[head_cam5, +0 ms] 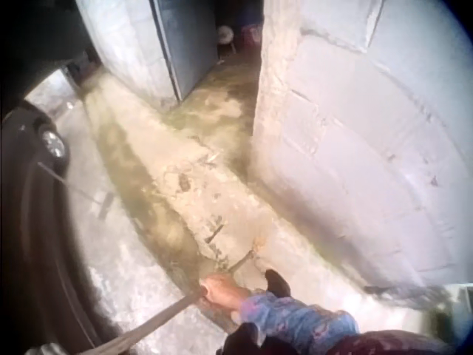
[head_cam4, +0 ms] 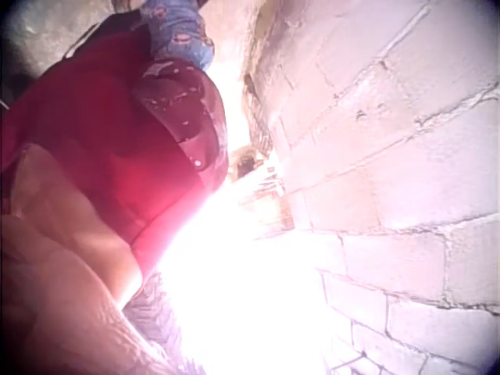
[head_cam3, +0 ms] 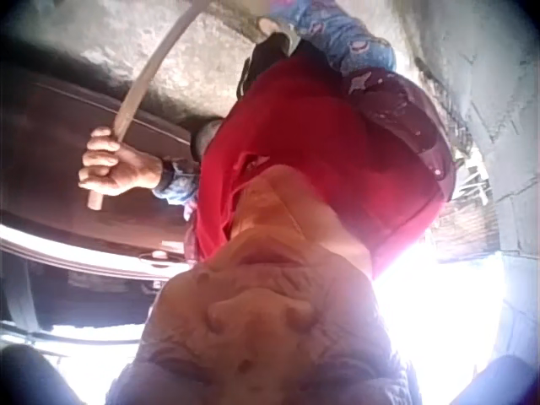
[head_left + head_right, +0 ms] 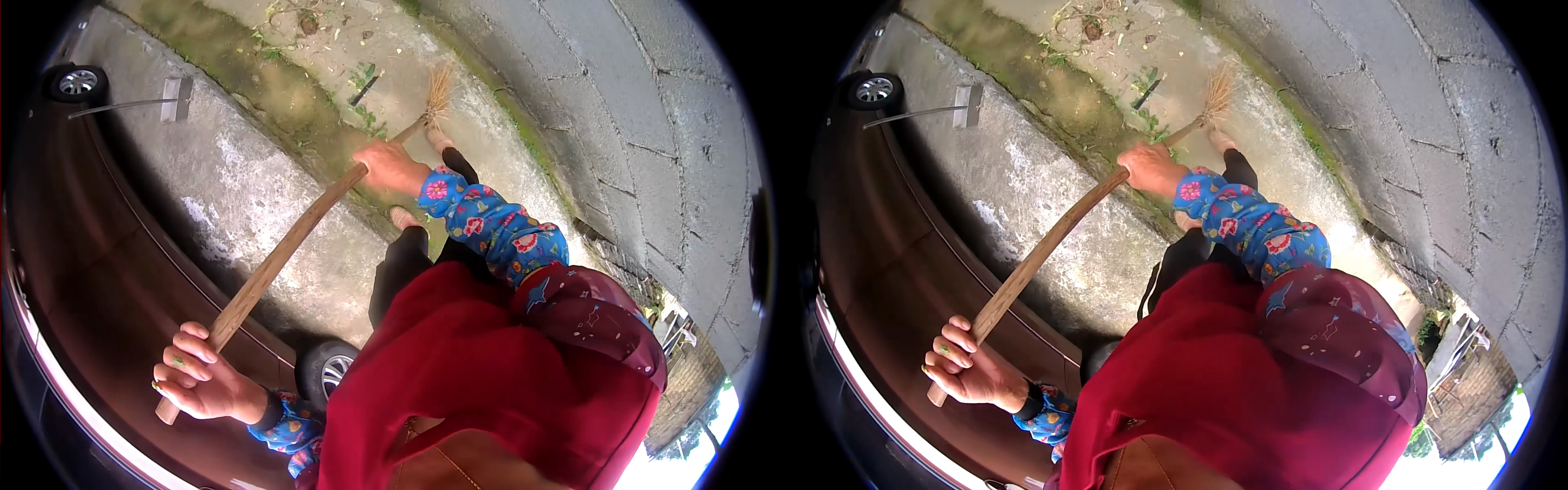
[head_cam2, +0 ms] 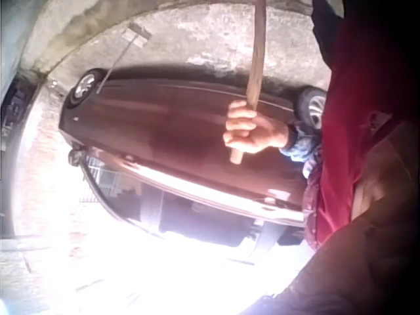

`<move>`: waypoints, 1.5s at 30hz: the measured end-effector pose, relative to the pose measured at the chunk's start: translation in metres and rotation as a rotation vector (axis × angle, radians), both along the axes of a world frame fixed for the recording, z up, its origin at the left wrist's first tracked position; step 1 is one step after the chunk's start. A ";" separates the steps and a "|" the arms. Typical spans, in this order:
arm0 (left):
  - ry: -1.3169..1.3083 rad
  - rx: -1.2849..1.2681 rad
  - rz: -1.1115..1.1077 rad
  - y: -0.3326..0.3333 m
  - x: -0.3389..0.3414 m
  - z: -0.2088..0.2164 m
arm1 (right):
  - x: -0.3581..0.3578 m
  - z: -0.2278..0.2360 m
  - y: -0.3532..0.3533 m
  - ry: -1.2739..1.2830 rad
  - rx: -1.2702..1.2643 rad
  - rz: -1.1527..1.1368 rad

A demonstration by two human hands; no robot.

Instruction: The person picks up debris from a concrete walkway by hand and then uses a broom to sweep leaves and dirt into a dustpan.

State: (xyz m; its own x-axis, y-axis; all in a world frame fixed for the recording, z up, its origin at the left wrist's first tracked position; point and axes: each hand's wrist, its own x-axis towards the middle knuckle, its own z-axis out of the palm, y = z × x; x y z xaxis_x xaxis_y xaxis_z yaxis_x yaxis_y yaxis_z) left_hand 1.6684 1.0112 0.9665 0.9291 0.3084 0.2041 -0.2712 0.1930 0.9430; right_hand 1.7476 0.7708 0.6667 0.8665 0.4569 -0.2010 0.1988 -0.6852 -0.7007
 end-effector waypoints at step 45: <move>0.753 0.321 1.186 -0.322 -0.068 -0.152 | 0.046 0.315 -0.072 0.741 1.179 1.110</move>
